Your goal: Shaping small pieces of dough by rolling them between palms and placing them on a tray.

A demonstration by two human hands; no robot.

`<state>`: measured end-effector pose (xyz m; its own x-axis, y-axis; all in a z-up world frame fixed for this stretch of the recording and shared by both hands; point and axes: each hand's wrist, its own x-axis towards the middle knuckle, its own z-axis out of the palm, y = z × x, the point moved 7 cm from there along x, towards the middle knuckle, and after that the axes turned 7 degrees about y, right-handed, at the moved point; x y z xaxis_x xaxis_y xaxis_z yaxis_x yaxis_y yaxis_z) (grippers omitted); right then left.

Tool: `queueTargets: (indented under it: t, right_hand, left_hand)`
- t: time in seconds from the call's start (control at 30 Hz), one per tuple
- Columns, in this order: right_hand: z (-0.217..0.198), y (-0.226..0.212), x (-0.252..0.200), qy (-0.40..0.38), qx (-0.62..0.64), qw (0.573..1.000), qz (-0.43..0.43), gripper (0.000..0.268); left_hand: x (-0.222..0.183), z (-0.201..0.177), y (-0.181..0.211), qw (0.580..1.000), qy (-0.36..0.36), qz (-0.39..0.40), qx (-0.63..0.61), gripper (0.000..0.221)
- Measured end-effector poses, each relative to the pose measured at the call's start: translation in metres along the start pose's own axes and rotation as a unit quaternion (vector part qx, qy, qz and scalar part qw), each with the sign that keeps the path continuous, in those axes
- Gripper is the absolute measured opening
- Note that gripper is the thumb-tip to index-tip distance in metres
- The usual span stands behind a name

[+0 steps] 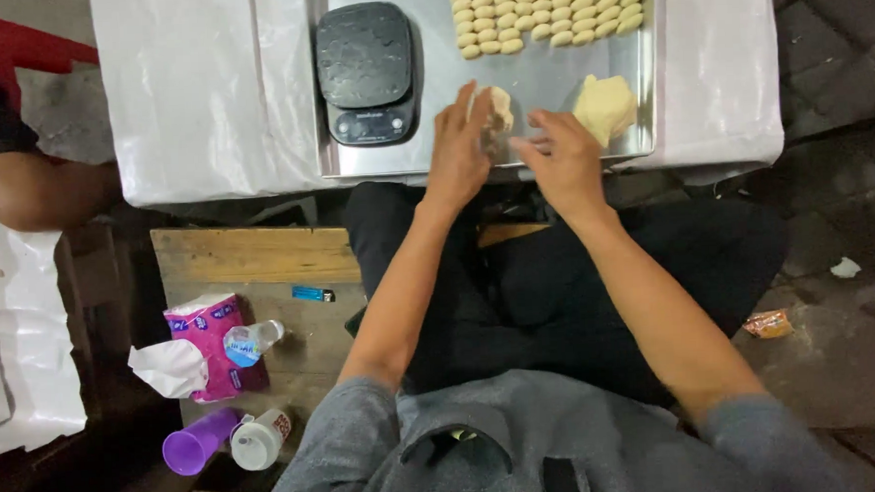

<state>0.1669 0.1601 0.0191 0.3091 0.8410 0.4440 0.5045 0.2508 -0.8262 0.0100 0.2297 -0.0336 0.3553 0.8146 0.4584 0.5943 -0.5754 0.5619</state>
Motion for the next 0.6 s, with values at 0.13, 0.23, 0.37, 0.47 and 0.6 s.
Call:
queueTargets:
  t: [0.13,0.23,0.37,0.47,0.6]
  right_hand:
    - [0.042,0.010,0.008,0.000,-0.126,0.992,0.028,0.026]
    - [0.048,0.018,0.015,0.011,-0.128,0.988,0.082,0.014]
    - [0.049,0.028,0.011,0.016,-0.123,0.985,0.124,0.015]
    - [0.053,0.041,0.016,0.004,-0.148,0.976,0.159,0.015]
    - [0.050,0.069,0.014,-0.019,-0.173,0.967,0.186,0.014]
  left_hand:
    - [-0.007,0.014,-0.008,1.000,-0.006,0.025,-0.016,0.065]
    - [-0.003,0.020,-0.012,0.999,0.026,0.045,0.002,0.056]
    - [-0.006,0.028,-0.020,1.000,0.010,0.009,0.005,0.065]
    - [-0.005,0.022,-0.014,1.000,0.007,-0.018,0.004,0.059]
    - [-0.006,0.031,-0.018,0.999,-0.010,-0.026,0.020,0.063]
